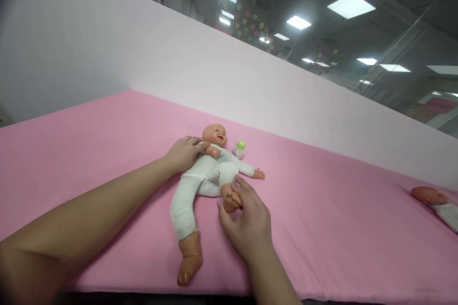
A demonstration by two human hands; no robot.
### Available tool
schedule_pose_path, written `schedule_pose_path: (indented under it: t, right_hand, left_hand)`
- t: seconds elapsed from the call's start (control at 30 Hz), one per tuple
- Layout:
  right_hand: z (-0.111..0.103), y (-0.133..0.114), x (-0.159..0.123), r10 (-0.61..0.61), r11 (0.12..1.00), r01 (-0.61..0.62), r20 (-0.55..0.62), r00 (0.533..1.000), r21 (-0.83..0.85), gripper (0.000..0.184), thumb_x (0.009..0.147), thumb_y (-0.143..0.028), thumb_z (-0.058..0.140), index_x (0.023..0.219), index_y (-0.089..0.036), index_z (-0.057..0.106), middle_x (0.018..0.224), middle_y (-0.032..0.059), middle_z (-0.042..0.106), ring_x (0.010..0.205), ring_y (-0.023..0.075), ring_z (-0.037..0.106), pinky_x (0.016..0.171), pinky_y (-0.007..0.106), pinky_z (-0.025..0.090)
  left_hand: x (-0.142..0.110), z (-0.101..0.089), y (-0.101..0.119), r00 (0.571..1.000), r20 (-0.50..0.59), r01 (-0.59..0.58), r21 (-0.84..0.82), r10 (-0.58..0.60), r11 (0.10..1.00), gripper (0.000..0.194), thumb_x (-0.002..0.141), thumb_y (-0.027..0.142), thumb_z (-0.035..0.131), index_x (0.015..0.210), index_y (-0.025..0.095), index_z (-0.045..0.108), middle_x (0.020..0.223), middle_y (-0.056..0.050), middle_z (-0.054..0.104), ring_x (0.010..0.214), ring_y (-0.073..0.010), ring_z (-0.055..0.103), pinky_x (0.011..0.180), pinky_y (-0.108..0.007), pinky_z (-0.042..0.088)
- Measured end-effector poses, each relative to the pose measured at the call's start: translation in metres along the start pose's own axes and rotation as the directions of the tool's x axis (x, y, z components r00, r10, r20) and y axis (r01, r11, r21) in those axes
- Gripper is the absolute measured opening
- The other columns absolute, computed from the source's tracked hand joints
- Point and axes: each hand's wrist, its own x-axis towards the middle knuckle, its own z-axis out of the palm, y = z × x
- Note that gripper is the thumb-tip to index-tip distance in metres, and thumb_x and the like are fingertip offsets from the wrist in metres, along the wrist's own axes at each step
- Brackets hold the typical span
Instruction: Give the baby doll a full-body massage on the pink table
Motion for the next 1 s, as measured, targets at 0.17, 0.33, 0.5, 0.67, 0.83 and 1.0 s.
schedule_pose_path:
  t: [0.17, 0.33, 0.5, 0.67, 0.83, 1.0]
  right_hand:
    - [0.029, 0.011, 0.026, 0.094, 0.995, -0.099, 0.138, 0.986, 0.025, 0.046, 0.084, -0.033, 0.074, 0.127, -0.019, 0.068, 0.143, 0.0122, 0.066, 0.126, 0.0329, 0.068, 0.101, 0.051, 0.062]
    - [0.042, 0.010, 0.034, 0.162, 0.984, -0.174, 0.208, 0.965, 0.044, 0.045, 0.086, -0.031, 0.071, 0.129, -0.020, 0.067, 0.148, 0.0119, 0.062, 0.128, 0.0337, 0.066, 0.101, 0.053, 0.060]
    - [0.036, 0.010, 0.024, 0.135, 0.988, -0.145, 0.160, 0.978, 0.051, 0.047, 0.087, -0.034, 0.070, 0.132, -0.020, 0.065, 0.147, 0.0120, 0.063, 0.130, 0.0331, 0.066, 0.102, 0.052, 0.061]
    - [0.016, -0.001, -0.001, 0.036, 0.999, -0.036, 0.040, 0.999, 0.020, 0.046, 0.089, -0.035, 0.069, 0.133, -0.021, 0.064, 0.141, 0.0115, 0.068, 0.127, 0.0307, 0.069, 0.103, 0.046, 0.062]
    - [-0.006, -0.015, -0.044, -0.031, 0.999, 0.029, -0.039, 0.999, -0.039, 0.037, 0.091, -0.032, 0.068, 0.126, -0.019, 0.065, 0.133, 0.0148, 0.072, 0.115, 0.0297, 0.075, 0.094, 0.040, 0.066]
    - [-0.009, -0.015, -0.085, -0.077, 0.997, 0.078, 0.038, 0.996, -0.024, 0.033, 0.089, -0.026, 0.066, 0.122, -0.020, 0.066, 0.131, 0.0144, 0.073, 0.106, 0.0283, 0.078, 0.085, 0.037, 0.068]
  left_hand:
    - [0.000, -0.005, 0.004, 0.998, 0.052, -0.020, 0.061, 0.017, 0.998, 0.044, 0.102, 0.036, 0.052, 0.145, 0.036, 0.060, 0.130, -0.010, 0.065, 0.119, -0.0333, 0.056, 0.104, -0.048, 0.041]
    - [0.000, -0.006, 0.005, 0.996, 0.085, -0.024, 0.064, 0.018, 0.998, 0.042, 0.103, 0.038, 0.051, 0.145, 0.040, 0.060, 0.127, -0.010, 0.066, 0.118, -0.0342, 0.055, 0.102, -0.049, 0.040]
    - [0.001, 0.000, 0.003, 0.996, 0.069, 0.055, -0.024, -0.053, 0.998, 0.045, 0.103, 0.036, 0.049, 0.146, 0.042, 0.059, 0.135, -0.008, 0.064, 0.123, -0.0331, 0.055, 0.106, -0.049, 0.040]
    - [-0.001, 0.004, -0.011, 0.977, 0.029, 0.211, -0.250, -0.210, 0.945, 0.055, 0.100, 0.028, 0.049, 0.153, 0.039, 0.051, 0.138, -0.006, 0.066, 0.125, -0.0302, 0.059, 0.103, -0.043, 0.046]
    - [-0.002, 0.012, -0.035, 0.866, 0.085, 0.459, -0.528, -0.493, 0.714, 0.044, 0.102, 0.038, 0.047, 0.145, 0.033, 0.053, 0.125, -0.006, 0.073, 0.105, -0.0294, 0.070, 0.083, -0.038, 0.051]
    - [0.002, 0.026, -0.057, 0.649, 0.121, 0.674, -0.548, -0.751, 0.495, 0.040, 0.098, 0.045, 0.052, 0.133, 0.024, 0.055, 0.118, -0.012, 0.073, 0.103, -0.0340, 0.070, 0.083, -0.042, 0.052]
